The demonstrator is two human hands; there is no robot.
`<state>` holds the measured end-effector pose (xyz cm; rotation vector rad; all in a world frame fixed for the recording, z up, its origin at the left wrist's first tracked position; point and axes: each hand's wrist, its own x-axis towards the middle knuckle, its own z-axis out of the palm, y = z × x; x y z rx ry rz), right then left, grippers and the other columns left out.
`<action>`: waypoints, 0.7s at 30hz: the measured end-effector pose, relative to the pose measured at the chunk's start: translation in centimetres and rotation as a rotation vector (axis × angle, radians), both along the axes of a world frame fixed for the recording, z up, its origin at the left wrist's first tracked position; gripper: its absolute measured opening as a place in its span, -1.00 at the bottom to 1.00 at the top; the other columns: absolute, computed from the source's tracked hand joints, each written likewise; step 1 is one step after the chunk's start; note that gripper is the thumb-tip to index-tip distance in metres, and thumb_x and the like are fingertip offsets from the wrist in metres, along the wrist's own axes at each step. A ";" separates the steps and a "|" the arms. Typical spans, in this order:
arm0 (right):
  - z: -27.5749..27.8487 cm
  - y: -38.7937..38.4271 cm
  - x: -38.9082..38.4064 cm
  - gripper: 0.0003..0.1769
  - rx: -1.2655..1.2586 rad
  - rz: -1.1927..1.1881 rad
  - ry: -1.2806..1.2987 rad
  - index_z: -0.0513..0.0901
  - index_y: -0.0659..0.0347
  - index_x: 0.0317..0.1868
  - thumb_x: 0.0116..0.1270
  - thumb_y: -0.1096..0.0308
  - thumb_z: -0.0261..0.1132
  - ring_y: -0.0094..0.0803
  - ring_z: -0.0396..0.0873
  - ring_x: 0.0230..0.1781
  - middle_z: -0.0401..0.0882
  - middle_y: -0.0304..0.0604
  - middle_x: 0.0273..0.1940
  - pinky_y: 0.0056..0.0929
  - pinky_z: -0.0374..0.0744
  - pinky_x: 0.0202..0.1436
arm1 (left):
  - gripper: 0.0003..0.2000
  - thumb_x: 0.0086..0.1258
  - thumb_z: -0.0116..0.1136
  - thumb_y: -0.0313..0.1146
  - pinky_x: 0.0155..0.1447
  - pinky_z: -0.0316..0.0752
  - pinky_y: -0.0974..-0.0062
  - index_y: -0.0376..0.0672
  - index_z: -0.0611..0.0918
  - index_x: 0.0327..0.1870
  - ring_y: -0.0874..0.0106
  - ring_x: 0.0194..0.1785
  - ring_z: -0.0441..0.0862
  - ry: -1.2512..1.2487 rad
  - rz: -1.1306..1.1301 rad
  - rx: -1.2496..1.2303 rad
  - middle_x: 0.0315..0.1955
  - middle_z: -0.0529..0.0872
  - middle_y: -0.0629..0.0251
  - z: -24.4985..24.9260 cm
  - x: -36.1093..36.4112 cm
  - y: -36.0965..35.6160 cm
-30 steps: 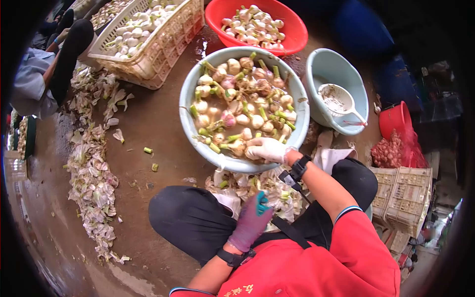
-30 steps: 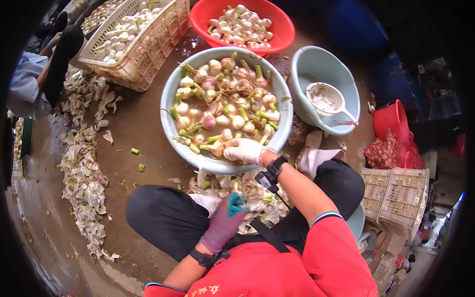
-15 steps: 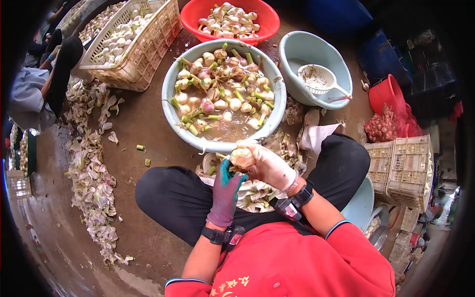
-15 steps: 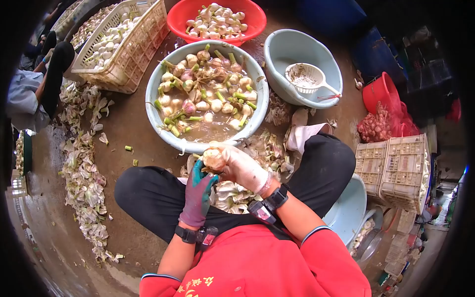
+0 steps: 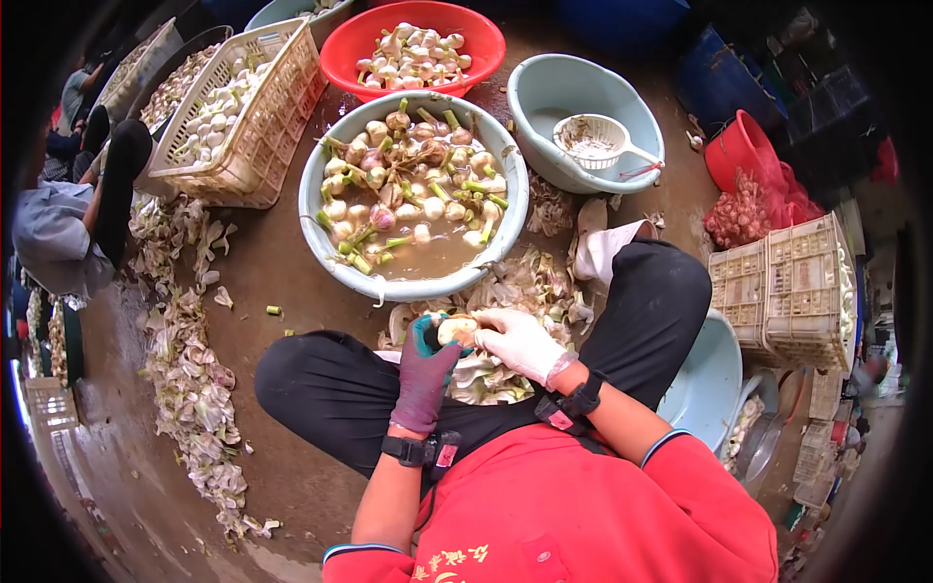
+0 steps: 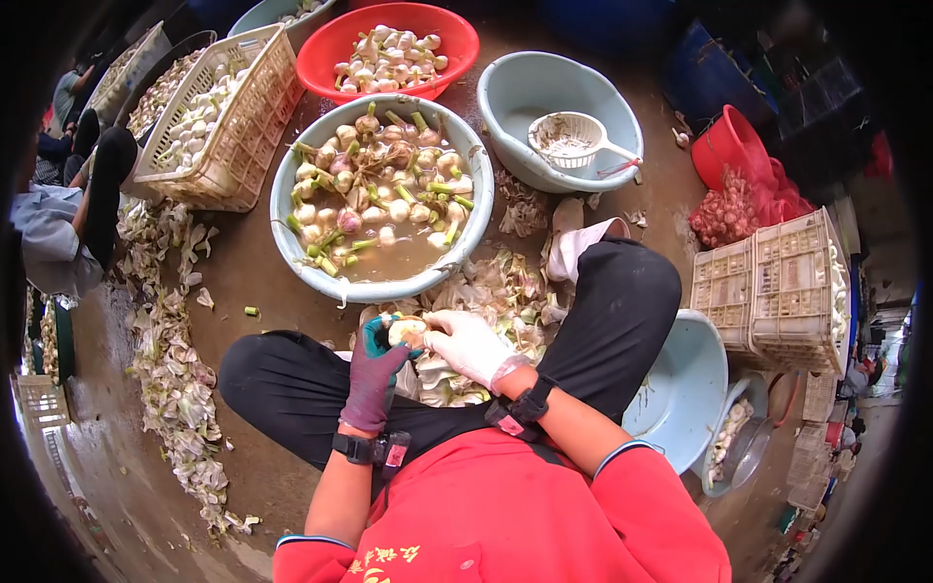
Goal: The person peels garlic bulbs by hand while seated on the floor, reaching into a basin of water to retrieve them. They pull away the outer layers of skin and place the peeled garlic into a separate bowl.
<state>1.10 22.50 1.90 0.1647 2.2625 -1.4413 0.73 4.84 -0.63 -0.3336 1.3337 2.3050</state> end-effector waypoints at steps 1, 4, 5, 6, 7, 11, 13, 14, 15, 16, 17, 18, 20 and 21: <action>1.5 -0.4 -0.3 -0.51 0.084 0.023 0.051 0.55 0.31 0.15 0.30 0.17 0.15 -0.06 0.61 -0.06 0.63 0.13 -0.10 -0.24 0.54 0.05 | -0.51 0.22 0.21 -0.63 0.10 0.56 0.51 -0.28 0.39 0.20 0.44 0.04 0.58 0.017 0.005 -0.040 0.04 0.56 0.18 -0.2 0.1 -0.1; 2.6 -1.4 -0.3 -0.60 0.251 0.079 0.191 0.66 0.31 -0.07 0.30 0.15 0.15 0.02 0.59 -0.12 0.63 0.15 -0.23 -0.13 0.52 -0.01 | -0.52 0.19 0.23 -0.62 0.08 0.57 0.48 -0.26 0.41 0.16 0.42 0.04 0.58 0.078 0.018 -0.174 0.01 0.55 0.20 -1.0 0.6 -0.4; 1.9 -1.7 -0.1 -0.64 0.306 0.087 0.229 0.66 0.30 -0.14 0.30 0.16 0.15 0.03 0.60 -0.15 0.63 0.13 -0.26 -0.11 0.53 -0.04 | -0.53 0.17 0.23 -0.62 0.08 0.59 0.44 -0.25 0.42 0.14 0.41 0.05 0.57 0.126 0.026 -0.270 0.00 0.54 0.22 -1.3 0.8 -0.5; 1.7 -2.0 0.0 -0.66 0.361 0.095 0.267 0.67 0.28 -0.22 0.30 0.16 0.15 0.03 0.61 -0.18 0.63 0.11 -0.29 -0.08 0.53 -0.06 | -0.53 0.17 0.23 -0.62 0.08 0.59 0.44 -0.25 0.42 0.14 0.41 0.05 0.57 0.126 0.028 -0.268 0.00 0.54 0.22 -1.3 0.9 -0.5; 1.7 -2.2 0.1 -0.66 0.363 0.097 0.267 0.67 0.28 -0.22 0.30 0.16 0.15 0.03 0.61 -0.18 0.63 0.11 -0.29 -0.08 0.53 -0.06 | -0.53 0.14 0.26 -0.61 0.08 0.56 0.46 -0.25 0.42 0.11 0.42 0.03 0.57 0.217 0.030 -0.405 -0.02 0.54 0.23 -1.2 1.1 -0.5; 1.8 -3.1 0.2 -0.71 0.478 0.140 0.221 0.65 0.22 -0.33 0.29 0.19 0.12 0.03 0.62 -0.25 0.62 0.10 -0.38 -0.06 0.54 -0.11 | -0.49 0.05 0.34 -0.54 0.14 0.46 0.42 -0.26 0.43 0.07 0.34 0.02 0.52 0.415 0.004 -0.670 -0.06 0.46 0.18 -0.3 1.4 -0.6; 1.5 -3.2 0.3 -0.73 0.522 0.154 0.198 0.64 0.22 -0.34 0.27 0.21 0.11 0.04 0.62 -0.26 0.62 0.10 -0.40 -0.06 0.54 -0.12 | -0.48 0.04 0.34 -0.55 0.13 0.46 0.41 -0.26 0.43 0.07 0.32 0.01 0.52 0.437 0.011 -0.685 -0.08 0.46 0.18 -0.3 1.4 -0.5; 1.1 -3.2 0.3 -0.73 0.503 0.117 0.172 0.64 0.22 -0.33 0.25 0.22 0.11 0.05 0.62 -0.26 0.63 0.11 -0.39 -0.06 0.54 -0.11 | -0.48 0.02 0.33 -0.55 0.13 0.46 0.40 -0.26 0.43 0.07 0.31 0.00 0.52 0.459 0.022 -0.703 -0.09 0.46 0.17 -0.3 1.5 -0.5; 1.0 -3.3 0.2 -0.73 0.482 0.082 0.147 0.65 0.23 -0.32 0.22 0.22 0.11 0.05 0.62 -0.26 0.63 0.11 -0.37 -0.06 0.54 -0.11 | -0.48 0.02 0.33 -0.55 0.13 0.46 0.40 -0.26 0.43 0.07 0.31 0.00 0.52 0.456 0.025 -0.703 -0.09 0.46 0.17 -0.2 1.4 -0.6; 1.0 -3.3 0.2 -0.73 0.483 0.085 0.147 0.65 0.23 -0.32 0.22 0.22 0.11 0.05 0.62 -0.26 0.63 0.11 -0.37 -0.06 0.54 -0.11 | -0.48 0.04 0.33 -0.55 0.13 0.46 0.42 -0.26 0.43 0.07 0.32 0.00 0.52 0.465 0.003 -0.727 -0.08 0.46 0.19 -0.2 1.4 -0.6; 1.2 -3.3 0.1 -0.72 0.461 0.051 0.121 0.65 0.24 -0.32 0.20 0.22 0.12 0.06 0.62 -0.25 0.64 0.12 -0.36 -0.07 0.54 -0.11 | -0.49 0.05 0.33 -0.55 0.13 0.46 0.43 -0.26 0.43 0.08 0.33 0.00 0.53 0.475 -0.020 -0.751 -0.06 0.46 0.20 -0.1 1.3 -0.7; 1.3 -3.3 0.0 -0.71 0.439 0.016 0.095 0.65 0.25 -0.33 0.17 0.21 0.13 0.06 0.62 -0.24 0.64 0.12 -0.35 -0.08 0.54 -0.10 | -0.49 0.05 0.33 -0.55 0.13 0.46 0.43 -0.26 0.43 0.08 0.33 0.00 0.53 0.475 -0.018 -0.751 -0.06 0.46 0.20 -0.3 1.3 -0.7; 1.2 -2.8 -0.1 -0.70 0.392 0.023 0.086 0.66 0.25 -0.32 0.16 0.20 0.13 0.05 0.62 -0.24 0.65 0.13 -0.34 -0.10 0.54 -0.09 | -0.51 0.09 0.29 -0.59 0.09 0.53 0.44 -0.24 0.43 0.09 0.35 0.02 0.56 0.305 0.036 -0.453 -0.02 0.49 0.22 -0.9 1.3 -0.7; 1.3 -2.5 -0.2 -0.69 0.345 0.028 0.077 0.66 0.26 -0.30 0.15 0.20 0.13 0.04 0.62 -0.23 0.65 0.13 -0.33 -0.11 0.55 -0.09 | -0.51 0.09 0.29 -0.59 0.09 0.53 0.44 -0.24 0.43 0.09 0.35 0.02 0.56 0.306 0.037 -0.454 -0.02 0.49 0.22 -0.3 1.0 -0.8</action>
